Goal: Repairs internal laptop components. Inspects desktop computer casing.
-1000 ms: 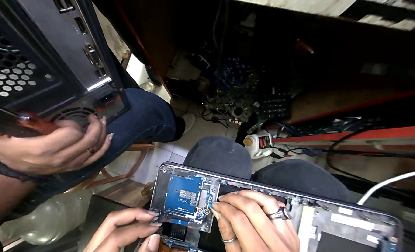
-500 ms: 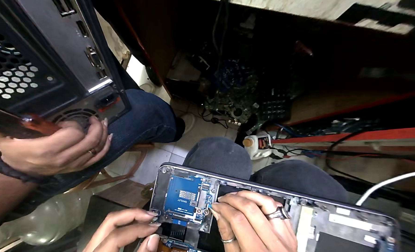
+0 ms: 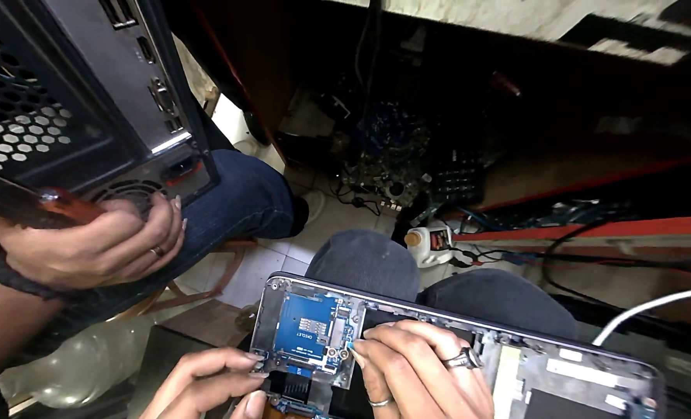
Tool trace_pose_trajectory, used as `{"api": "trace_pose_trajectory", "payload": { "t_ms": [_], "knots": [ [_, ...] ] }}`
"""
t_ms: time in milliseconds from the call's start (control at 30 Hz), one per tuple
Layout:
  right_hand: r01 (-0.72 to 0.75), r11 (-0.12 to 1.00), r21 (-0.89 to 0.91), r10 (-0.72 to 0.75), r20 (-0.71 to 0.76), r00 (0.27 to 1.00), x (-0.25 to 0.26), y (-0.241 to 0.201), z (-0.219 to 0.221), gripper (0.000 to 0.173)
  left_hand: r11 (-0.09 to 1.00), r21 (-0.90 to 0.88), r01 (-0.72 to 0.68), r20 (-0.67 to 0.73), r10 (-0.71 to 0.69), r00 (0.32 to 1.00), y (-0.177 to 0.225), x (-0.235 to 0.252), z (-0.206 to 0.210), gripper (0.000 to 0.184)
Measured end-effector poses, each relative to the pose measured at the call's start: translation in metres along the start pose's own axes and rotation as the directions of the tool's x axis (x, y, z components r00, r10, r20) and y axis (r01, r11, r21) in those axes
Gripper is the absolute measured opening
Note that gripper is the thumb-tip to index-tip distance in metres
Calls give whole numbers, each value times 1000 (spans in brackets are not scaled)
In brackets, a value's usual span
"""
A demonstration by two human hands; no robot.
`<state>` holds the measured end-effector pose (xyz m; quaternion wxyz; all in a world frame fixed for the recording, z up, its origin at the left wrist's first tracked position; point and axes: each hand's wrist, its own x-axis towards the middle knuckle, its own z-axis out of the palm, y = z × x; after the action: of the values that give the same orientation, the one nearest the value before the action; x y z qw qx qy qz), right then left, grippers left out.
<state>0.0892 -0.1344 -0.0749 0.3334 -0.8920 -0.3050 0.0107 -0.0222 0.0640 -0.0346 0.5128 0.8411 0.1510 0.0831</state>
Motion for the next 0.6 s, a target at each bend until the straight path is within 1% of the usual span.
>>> {"api": "trace_pose_trajectory", "payload": {
  "t_ms": [600],
  "knots": [
    [14,1000,-4,-14,0,1000,1,0,1,10,1000,-22,-11,-16,10,1000,-2,0,2,10]
  ]
}}
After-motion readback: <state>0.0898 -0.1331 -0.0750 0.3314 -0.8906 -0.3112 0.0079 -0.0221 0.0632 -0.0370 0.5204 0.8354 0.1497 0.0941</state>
